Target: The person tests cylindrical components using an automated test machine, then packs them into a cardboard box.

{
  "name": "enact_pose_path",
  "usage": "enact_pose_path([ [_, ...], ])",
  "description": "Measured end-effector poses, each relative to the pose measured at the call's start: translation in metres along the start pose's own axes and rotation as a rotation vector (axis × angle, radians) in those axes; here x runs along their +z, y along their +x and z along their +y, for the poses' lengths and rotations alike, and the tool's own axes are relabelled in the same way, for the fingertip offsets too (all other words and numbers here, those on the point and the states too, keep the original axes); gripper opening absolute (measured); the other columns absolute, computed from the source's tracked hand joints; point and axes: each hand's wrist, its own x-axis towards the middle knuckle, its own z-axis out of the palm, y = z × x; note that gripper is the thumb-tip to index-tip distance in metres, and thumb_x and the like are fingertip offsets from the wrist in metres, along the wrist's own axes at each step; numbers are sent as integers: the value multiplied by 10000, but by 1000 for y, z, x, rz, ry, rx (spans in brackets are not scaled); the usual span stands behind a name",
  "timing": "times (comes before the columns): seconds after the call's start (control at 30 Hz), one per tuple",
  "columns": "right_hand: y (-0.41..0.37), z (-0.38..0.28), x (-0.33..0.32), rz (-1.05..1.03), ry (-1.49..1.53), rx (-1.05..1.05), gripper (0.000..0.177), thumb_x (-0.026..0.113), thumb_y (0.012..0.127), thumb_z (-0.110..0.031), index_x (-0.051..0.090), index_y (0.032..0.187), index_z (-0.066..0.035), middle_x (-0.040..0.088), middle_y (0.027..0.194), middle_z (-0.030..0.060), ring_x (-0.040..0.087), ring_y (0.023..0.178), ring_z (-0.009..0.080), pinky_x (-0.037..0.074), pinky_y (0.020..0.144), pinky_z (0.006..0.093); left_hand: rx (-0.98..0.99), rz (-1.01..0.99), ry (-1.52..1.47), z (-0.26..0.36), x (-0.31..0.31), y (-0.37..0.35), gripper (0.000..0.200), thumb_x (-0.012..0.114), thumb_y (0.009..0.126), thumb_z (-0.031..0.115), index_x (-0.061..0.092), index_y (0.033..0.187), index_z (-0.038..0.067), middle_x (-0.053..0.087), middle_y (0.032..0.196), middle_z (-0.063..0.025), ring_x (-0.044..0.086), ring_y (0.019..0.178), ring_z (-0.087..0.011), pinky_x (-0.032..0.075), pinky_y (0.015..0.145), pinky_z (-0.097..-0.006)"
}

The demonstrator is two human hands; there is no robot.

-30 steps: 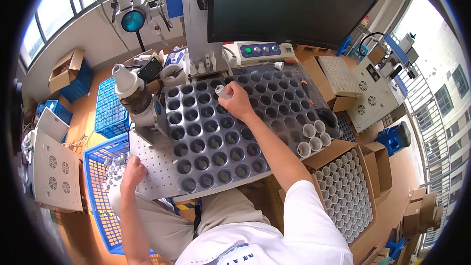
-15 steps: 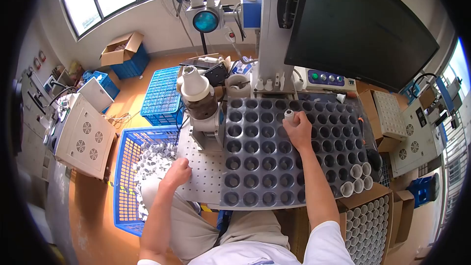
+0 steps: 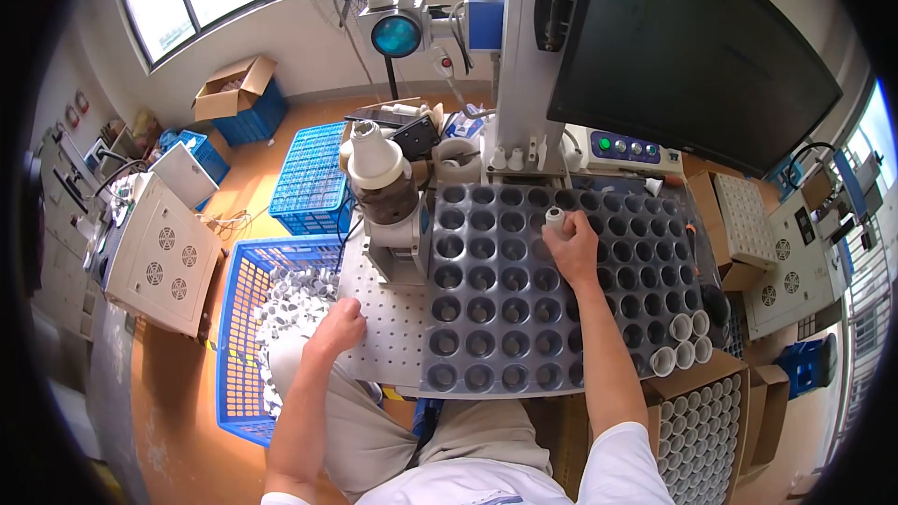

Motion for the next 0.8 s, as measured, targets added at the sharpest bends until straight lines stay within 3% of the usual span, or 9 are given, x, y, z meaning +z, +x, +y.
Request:
enact_pose_path([
  [0.8, 1, 0, -1, -8, 13, -9, 386, 740, 718, -124, 362, 722, -45, 615, 860, 110, 530, 771, 197, 451, 744, 306, -33, 23, -6, 4, -3, -3, 196, 506, 799, 135, 554, 826, -53, 585, 924, -275, 547, 938, -437, 449, 829, -487],
])
